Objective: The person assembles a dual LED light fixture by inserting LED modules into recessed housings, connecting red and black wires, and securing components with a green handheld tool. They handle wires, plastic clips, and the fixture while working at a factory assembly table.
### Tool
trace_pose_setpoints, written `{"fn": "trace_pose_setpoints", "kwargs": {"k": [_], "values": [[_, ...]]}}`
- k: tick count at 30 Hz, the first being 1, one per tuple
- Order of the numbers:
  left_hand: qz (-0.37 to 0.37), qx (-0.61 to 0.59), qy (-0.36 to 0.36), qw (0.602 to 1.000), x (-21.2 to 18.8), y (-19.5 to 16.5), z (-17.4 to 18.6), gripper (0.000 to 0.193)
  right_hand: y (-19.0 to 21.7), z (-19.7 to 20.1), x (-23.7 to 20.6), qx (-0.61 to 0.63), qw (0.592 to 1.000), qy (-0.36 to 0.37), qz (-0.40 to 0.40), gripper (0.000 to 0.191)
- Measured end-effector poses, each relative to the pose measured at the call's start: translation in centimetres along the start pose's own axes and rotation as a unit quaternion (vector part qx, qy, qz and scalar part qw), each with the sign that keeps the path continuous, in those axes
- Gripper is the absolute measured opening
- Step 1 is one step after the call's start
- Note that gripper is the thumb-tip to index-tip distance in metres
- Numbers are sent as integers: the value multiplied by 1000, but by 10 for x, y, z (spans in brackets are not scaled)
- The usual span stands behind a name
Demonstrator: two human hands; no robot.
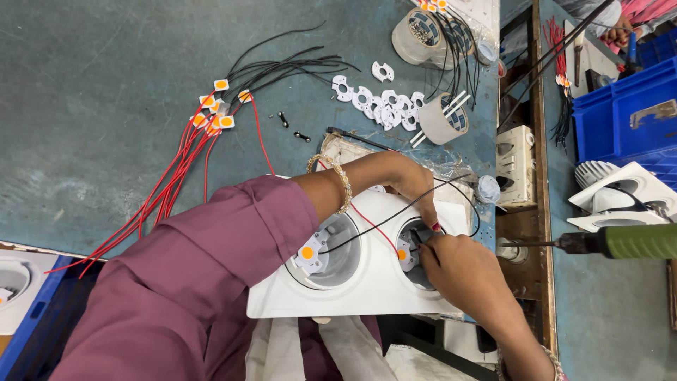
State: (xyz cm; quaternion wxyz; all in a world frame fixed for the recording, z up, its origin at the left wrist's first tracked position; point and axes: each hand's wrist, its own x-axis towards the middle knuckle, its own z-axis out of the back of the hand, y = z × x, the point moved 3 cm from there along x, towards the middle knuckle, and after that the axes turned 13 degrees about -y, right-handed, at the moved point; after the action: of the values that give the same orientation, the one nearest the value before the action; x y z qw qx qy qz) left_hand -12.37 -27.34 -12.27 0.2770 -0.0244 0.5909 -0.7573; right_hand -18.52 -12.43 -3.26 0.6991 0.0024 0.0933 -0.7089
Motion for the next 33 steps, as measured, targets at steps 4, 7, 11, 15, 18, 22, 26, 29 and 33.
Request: {"fn": "trace_pose_setpoints", "kwargs": {"k": [4, 7, 11, 15, 18, 22, 26, 29, 33], "values": [[-5, 14, -4, 1000, 1, 1, 1, 44, 1, -3, 2, -18, 1000, 21, -9, 36], [-8, 112, -34, 993, 8, 6, 4, 66, 2, -9, 4, -35, 999, 24, -11, 36], [15, 70, -41, 997, 31, 19, 0, 90, 0, -19, 11, -51, 999, 12, 8, 37], [-42, 41, -71, 996, 55, 30, -7, 100, -7, -28, 26, -53, 998, 19, 24, 37], [-30, 146, -133, 980, 66, 32, -8, 96, -13, -32, 35, -49, 998, 9, 30, 37], [-5, 188, -150, 971, 71, 26, -10, 82, -16, -37, 40, -33, 998, 20, 45, 37], [-37, 224, -123, 966, 69, 14, -13, 73, -17, -39, 39, -25, 998, 15, 64, 37], [-27, 230, -158, 960, 58, 11, -16, 68, -18, -39, 39, -32, 997, 12, 65, 37], [-6, 231, -194, 954, 38, 0, -14, 64, -17, -37, 37, -41, 997, 22, 66, 39]]}}
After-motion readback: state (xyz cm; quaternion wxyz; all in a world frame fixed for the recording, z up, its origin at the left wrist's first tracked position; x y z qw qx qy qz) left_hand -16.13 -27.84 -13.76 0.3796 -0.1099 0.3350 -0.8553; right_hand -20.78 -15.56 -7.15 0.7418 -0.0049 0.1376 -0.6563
